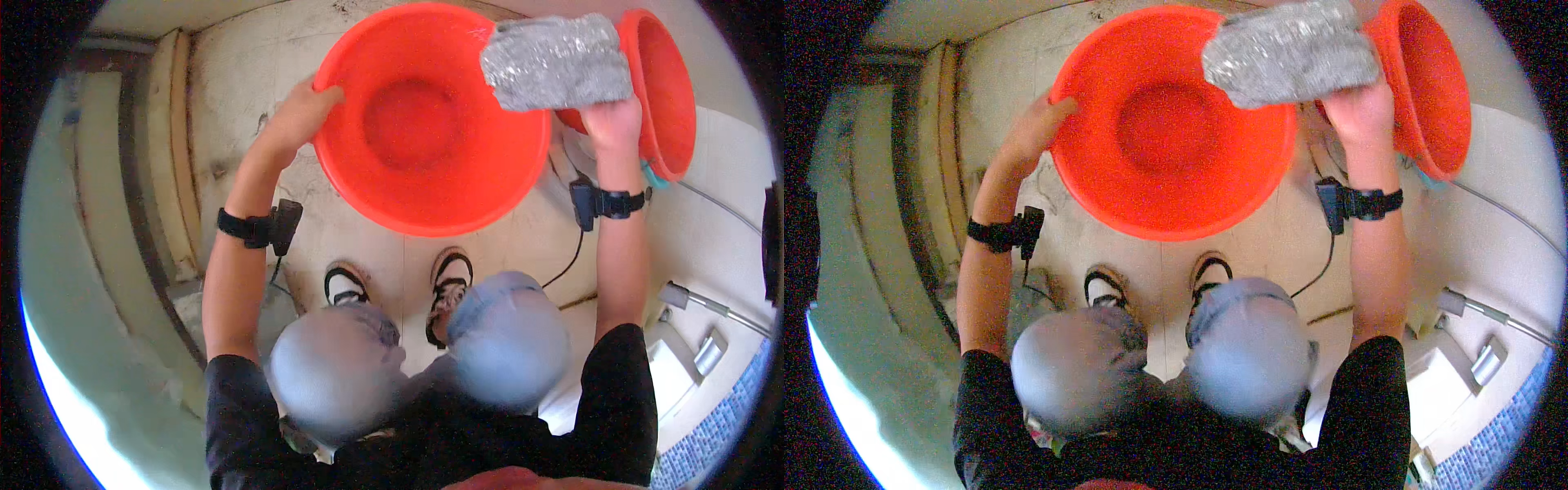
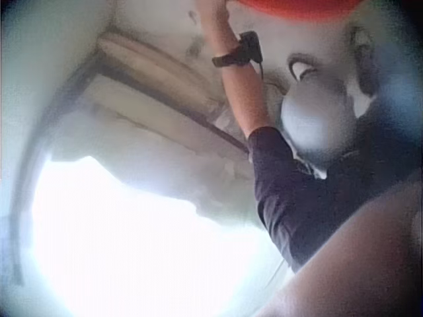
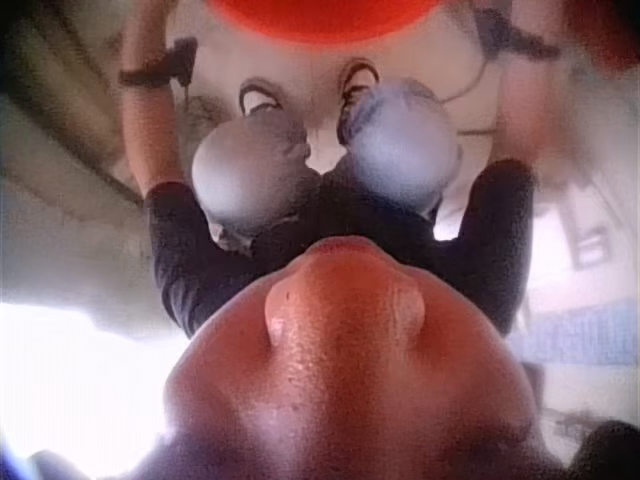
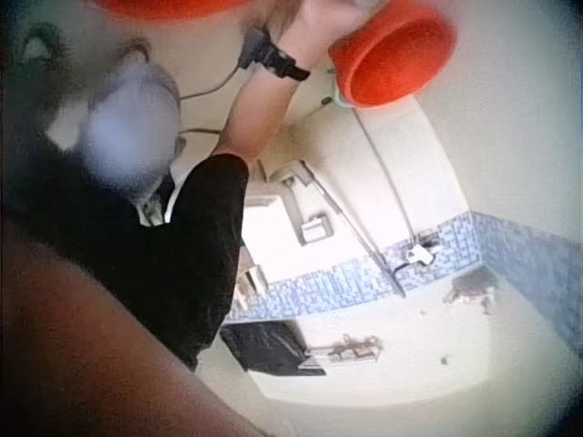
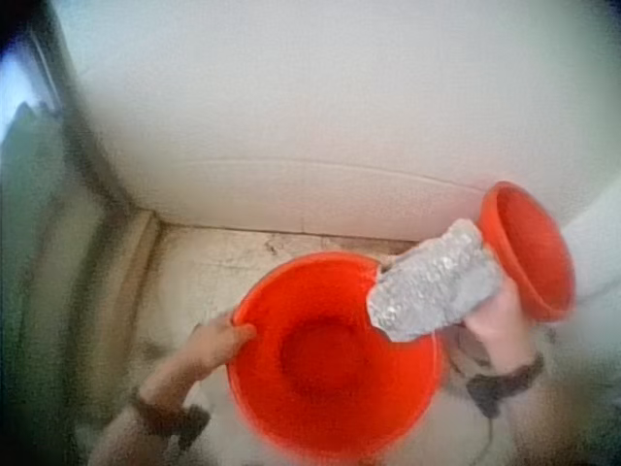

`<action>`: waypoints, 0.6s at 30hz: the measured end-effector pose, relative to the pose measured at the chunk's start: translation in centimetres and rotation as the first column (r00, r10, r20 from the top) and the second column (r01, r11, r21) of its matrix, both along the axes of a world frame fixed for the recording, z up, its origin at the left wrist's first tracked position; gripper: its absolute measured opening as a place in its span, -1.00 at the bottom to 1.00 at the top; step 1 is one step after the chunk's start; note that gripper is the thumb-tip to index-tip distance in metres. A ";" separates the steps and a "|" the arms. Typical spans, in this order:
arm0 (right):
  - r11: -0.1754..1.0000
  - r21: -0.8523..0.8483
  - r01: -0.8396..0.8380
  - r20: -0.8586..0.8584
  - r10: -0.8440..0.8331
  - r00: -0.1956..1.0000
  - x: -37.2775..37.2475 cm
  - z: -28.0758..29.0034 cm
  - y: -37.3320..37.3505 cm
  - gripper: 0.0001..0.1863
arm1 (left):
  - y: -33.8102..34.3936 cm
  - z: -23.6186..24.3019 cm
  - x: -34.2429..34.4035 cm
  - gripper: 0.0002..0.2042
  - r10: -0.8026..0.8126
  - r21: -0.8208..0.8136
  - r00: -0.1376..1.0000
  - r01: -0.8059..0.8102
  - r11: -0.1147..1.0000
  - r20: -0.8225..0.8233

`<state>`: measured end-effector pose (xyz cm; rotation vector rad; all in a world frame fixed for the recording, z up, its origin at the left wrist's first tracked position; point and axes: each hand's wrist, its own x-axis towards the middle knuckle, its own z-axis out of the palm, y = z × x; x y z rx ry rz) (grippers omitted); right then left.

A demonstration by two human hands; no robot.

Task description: The person rinses a cloth in a sink, places it in a red bucket, and then uses the cloth to scrub the bathroom floor by hand.

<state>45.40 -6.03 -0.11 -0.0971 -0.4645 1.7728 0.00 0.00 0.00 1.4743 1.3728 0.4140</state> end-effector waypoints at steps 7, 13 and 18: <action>0.892 -0.304 0.335 0.230 -0.272 0.934 -4.9 -0.8 -7.6 -0.53 | 2.6 -8.5 -11.5 -0.55 0.324 -0.558 0.940 -0.211 0.803 0.111; 0.520 -0.623 0.584 0.359 -0.474 0.804 -4.1 11.9 -23.6 -0.56 | -1.9 6.6 -17.3 -0.48 0.549 -0.430 0.824 -0.449 0.783 0.141; 0.402 -0.694 0.597 0.323 -0.567 0.758 -7.9 30.0 -32.9 -0.62 | -8.2 28.8 -17.6 -0.39 0.635 -0.454 0.727 -0.488 0.745 0.261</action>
